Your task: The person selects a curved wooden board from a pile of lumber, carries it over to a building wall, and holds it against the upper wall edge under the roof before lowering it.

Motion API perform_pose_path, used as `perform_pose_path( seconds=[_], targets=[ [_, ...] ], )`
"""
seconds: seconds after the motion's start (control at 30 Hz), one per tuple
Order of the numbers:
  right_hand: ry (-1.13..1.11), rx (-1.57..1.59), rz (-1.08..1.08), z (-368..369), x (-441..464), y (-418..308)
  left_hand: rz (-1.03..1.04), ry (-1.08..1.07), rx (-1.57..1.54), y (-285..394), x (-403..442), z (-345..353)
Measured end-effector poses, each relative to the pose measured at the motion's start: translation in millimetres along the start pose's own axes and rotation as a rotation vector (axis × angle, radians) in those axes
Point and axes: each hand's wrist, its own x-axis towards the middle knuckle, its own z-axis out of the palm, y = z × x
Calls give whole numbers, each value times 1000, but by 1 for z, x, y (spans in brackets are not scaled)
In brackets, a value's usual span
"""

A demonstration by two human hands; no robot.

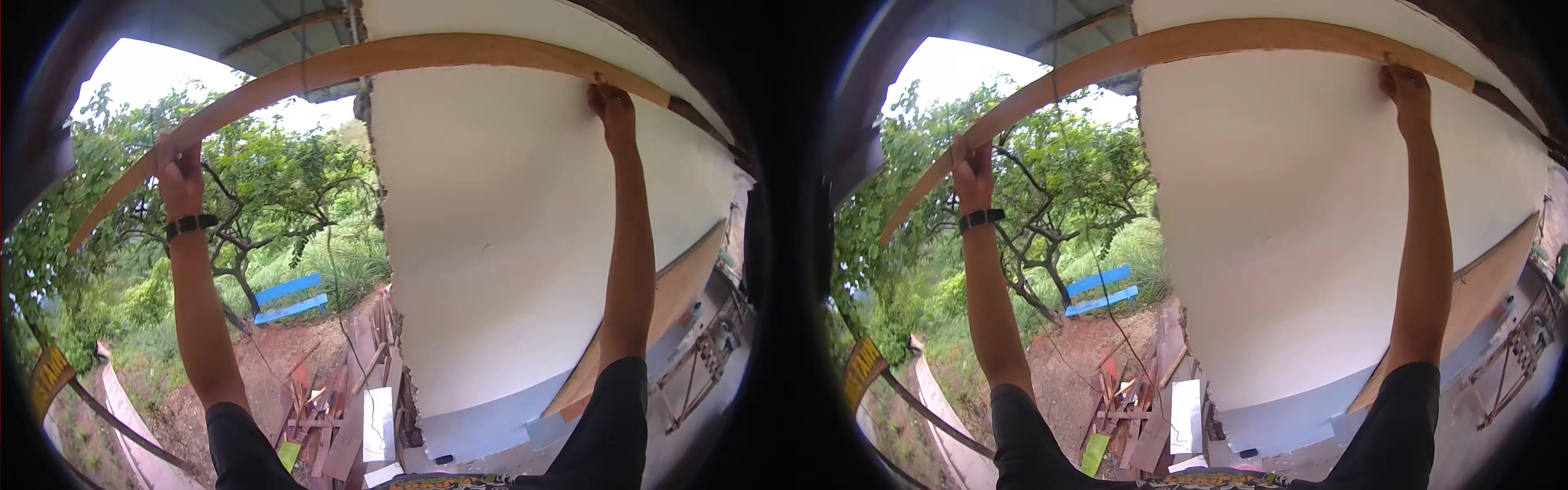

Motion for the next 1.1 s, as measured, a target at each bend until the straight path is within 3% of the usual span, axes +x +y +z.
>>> perform_pose_path(
  seconds=[0.07,0.27,0.53,0.67,0.7,0.8,1.1],
  targets=[
    [-106,-2,-36,-7,4,3,-28,20,72,1,-4,2],
    [-191,-25,-27,-28,28,26,-17,125,-178,-5,-1,5],
    [-204,-52,-129,-39,42,44,-21,169,-210,3,-8,20],
    [-175,-108,-58,-41,45,45,-34,177,-134,6,-10,25],
    [-190,-140,-146,-38,42,46,-38,184,-119,4,-9,23],
    [-55,12,-35,-21,26,26,-61,188,-159,-1,0,12],
    [-183,16,1,-15,14,5,-60,161,-53,5,-3,17]
  ],
)
